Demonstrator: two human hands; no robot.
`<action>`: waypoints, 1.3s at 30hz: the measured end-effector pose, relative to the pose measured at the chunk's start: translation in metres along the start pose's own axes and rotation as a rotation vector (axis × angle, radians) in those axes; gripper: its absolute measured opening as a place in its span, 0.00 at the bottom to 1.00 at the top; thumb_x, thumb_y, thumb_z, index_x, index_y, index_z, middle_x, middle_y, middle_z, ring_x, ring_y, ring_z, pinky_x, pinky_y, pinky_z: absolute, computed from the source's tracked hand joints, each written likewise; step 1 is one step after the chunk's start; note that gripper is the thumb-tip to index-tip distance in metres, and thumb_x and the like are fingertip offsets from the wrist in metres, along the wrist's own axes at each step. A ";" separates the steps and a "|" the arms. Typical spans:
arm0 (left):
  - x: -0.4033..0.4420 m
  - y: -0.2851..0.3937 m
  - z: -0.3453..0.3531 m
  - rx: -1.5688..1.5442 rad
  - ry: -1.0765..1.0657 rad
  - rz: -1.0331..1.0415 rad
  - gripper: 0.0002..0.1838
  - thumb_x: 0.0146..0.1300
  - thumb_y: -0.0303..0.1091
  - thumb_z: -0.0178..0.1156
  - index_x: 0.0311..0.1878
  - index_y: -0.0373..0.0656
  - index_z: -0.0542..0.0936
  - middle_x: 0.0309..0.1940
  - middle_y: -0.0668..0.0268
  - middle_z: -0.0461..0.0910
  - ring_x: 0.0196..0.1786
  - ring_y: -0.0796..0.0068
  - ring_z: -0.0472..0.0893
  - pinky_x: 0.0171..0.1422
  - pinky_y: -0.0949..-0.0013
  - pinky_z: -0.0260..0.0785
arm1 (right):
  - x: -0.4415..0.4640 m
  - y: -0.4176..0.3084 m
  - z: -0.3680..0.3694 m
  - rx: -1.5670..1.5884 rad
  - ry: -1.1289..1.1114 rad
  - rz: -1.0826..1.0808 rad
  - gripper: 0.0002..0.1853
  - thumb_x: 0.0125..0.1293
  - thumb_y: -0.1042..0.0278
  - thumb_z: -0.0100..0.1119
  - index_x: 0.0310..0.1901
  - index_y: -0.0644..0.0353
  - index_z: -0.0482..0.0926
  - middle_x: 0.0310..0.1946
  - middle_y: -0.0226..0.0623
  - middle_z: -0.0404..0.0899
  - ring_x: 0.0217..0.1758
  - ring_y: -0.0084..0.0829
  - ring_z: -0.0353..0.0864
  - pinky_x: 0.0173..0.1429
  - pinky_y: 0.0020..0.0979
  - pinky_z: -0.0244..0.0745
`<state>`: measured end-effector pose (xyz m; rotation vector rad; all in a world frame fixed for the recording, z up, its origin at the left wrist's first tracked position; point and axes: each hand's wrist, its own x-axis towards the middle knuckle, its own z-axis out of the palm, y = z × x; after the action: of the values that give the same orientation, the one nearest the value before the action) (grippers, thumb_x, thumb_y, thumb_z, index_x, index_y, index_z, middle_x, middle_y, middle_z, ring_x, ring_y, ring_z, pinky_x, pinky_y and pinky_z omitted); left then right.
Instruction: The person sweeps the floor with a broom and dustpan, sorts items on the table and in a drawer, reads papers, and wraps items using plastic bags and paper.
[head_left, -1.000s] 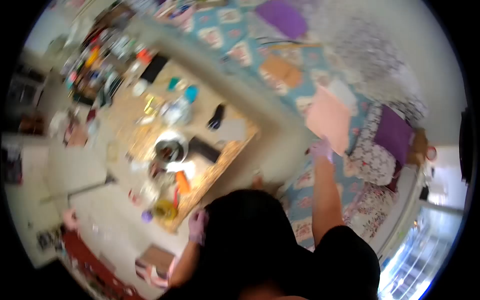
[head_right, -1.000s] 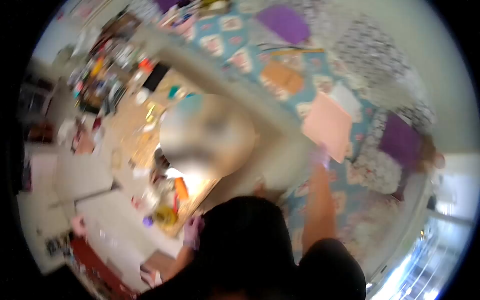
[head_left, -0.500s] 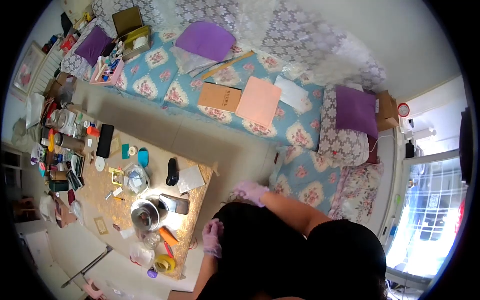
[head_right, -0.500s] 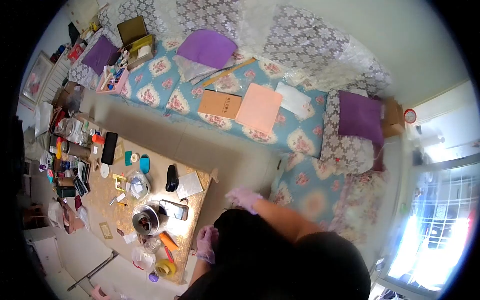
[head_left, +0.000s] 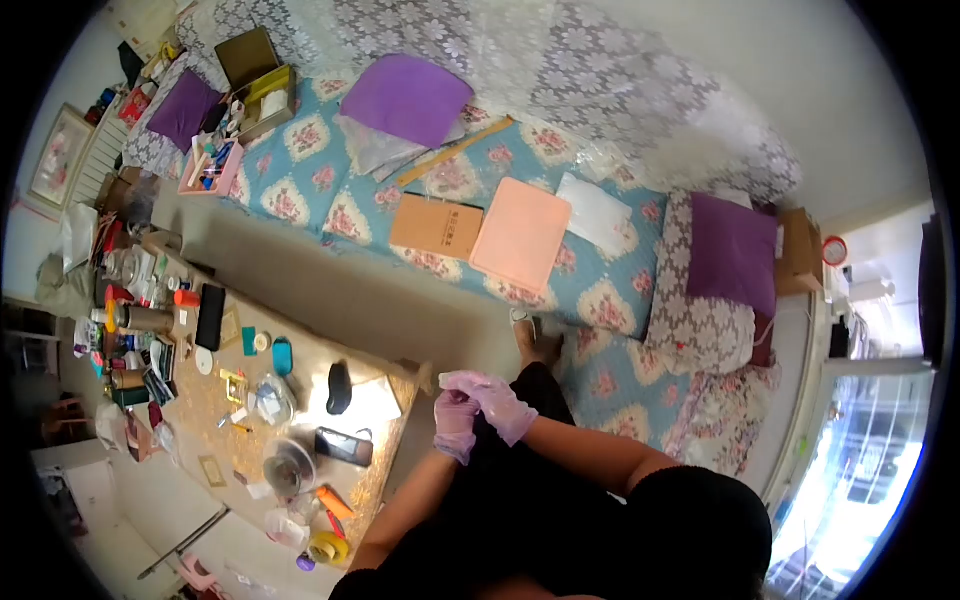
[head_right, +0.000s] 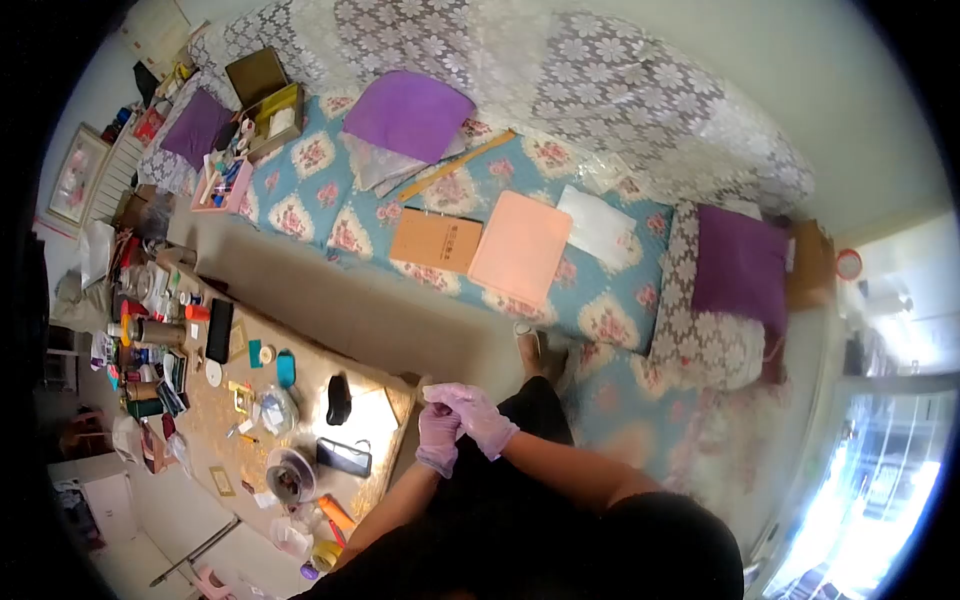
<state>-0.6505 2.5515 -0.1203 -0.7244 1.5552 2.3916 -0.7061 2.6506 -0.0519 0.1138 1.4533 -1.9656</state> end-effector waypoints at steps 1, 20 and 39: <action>0.023 -0.003 0.018 -0.024 0.037 0.099 0.07 0.63 0.25 0.62 0.44 0.41 0.79 0.36 0.69 0.82 0.37 0.80 0.80 0.41 0.75 0.73 | 0.015 -0.006 -0.020 -0.091 0.025 -0.143 0.15 0.70 0.64 0.51 0.51 0.62 0.79 0.41 0.33 0.81 0.47 0.26 0.78 0.54 0.28 0.72; 0.544 0.044 0.124 1.781 0.130 0.530 0.23 0.60 0.42 0.61 0.51 0.34 0.72 0.63 0.49 0.67 0.63 0.48 0.67 0.65 0.51 0.61 | 0.293 -0.102 -0.590 -2.001 0.169 0.575 0.41 0.40 0.54 0.74 0.59 0.50 0.69 0.57 0.34 0.68 0.56 0.36 0.71 0.57 0.48 0.65; 0.606 0.105 0.162 2.132 -0.217 0.217 0.17 0.61 0.30 0.51 0.53 0.41 0.73 0.55 0.55 0.77 0.48 0.56 0.81 0.49 0.58 0.73 | 0.374 -0.223 -0.649 -1.942 0.496 0.010 0.24 0.55 0.67 0.60 0.56 0.53 0.74 0.41 0.43 0.82 0.46 0.45 0.81 0.57 0.40 0.72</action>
<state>-1.2630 2.5934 -0.2863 0.2432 2.6524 -0.1214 -1.3216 3.0759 -0.2790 -0.2779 2.9115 0.1754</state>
